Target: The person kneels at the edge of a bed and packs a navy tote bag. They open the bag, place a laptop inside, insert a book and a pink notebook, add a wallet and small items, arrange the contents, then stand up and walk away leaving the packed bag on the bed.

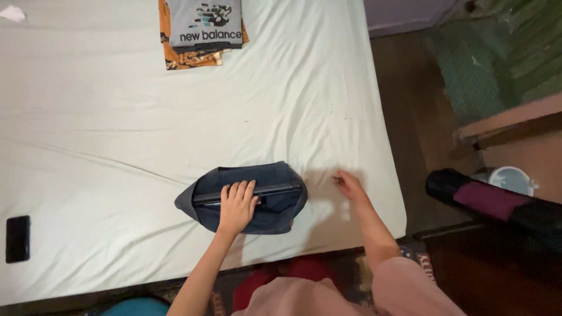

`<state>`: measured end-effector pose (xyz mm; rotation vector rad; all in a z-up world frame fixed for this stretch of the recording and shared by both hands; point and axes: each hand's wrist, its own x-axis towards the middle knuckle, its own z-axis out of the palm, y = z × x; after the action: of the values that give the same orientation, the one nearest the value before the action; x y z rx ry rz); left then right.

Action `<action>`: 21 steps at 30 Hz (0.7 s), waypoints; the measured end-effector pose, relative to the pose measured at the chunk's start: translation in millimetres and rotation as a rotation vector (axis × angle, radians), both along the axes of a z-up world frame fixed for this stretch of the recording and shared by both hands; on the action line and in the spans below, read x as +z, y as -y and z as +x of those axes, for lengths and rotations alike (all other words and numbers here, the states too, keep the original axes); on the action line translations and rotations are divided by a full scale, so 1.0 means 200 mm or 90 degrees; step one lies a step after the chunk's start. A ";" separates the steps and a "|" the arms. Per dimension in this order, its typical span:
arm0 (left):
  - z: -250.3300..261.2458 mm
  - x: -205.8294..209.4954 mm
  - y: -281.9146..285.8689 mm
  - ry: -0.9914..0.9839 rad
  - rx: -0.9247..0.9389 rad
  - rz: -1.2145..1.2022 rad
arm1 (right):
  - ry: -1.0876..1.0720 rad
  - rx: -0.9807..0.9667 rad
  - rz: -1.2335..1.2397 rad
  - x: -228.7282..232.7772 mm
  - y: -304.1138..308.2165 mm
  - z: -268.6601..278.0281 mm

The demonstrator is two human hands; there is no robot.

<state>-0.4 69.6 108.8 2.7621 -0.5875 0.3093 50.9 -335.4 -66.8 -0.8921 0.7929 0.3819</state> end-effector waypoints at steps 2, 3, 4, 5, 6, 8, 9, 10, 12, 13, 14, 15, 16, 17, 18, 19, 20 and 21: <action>0.00 -0.01 0.00 0.000 0.001 0.001 | 0.001 -0.083 0.124 0.04 -0.01 -0.01; 0.01 -0.01 0.00 -0.005 0.003 0.004 | 0.079 -0.060 0.216 0.06 -0.01 -0.01; 0.01 -0.02 -0.01 -0.011 0.005 0.007 | 0.123 -0.057 0.274 0.08 -0.01 0.00; 0.01 -0.02 -0.01 -0.004 0.003 0.005 | 0.151 -0.061 0.326 0.10 -0.01 0.01; 0.01 -0.02 -0.01 0.003 0.001 0.004 | 0.130 -0.090 0.333 0.13 -0.01 0.01; 0.02 -0.03 -0.01 0.008 -0.001 0.002 | 0.094 -0.143 0.338 0.17 0.00 0.02; 0.02 -0.03 0.00 0.006 0.000 0.003 | 0.104 -0.147 0.364 0.18 0.00 0.03; 0.02 -0.03 0.00 0.003 -0.001 0.003 | 0.114 -0.150 0.385 0.20 -0.01 0.04; 0.02 -0.03 -0.01 0.006 -0.002 -0.006 | 0.152 -0.130 0.444 0.24 -0.04 0.07; 0.02 -0.03 -0.01 0.007 -0.002 -0.010 | 0.179 -0.104 0.478 0.27 -0.06 0.08; 0.02 -0.03 -0.01 0.007 -0.003 -0.009 | 0.204 -0.078 0.513 0.31 -0.09 0.10; 0.03 -0.03 -0.01 0.007 -0.004 -0.009 | 0.198 -0.082 0.532 0.35 -0.12 0.11; 0.02 -0.04 -0.01 0.006 -0.004 -0.009 | 0.192 -0.087 0.551 0.40 -0.16 0.12; 0.02 -0.04 -0.01 0.002 -0.003 -0.004 | 0.185 -0.091 0.570 0.46 -0.21 0.12; 0.03 -0.04 -0.01 -0.002 -0.002 0.001 | 0.192 -0.080 0.559 0.52 -0.26 0.12; 0.02 -0.05 -0.01 -0.005 -0.002 0.005 | 0.199 -0.069 0.547 0.59 -0.31 0.12; 0.02 -0.05 -0.01 0.000 -0.002 0.004 | 0.207 -0.058 0.535 0.66 -0.35 0.12; 0.02 -0.05 -0.01 0.005 -0.001 0.002 | 0.199 -0.057 0.520 0.72 -0.41 0.11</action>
<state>3.2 70.8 98.0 2.7644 -0.5938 0.3193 72.9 -253.3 77.5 -0.1380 0.3257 0.4259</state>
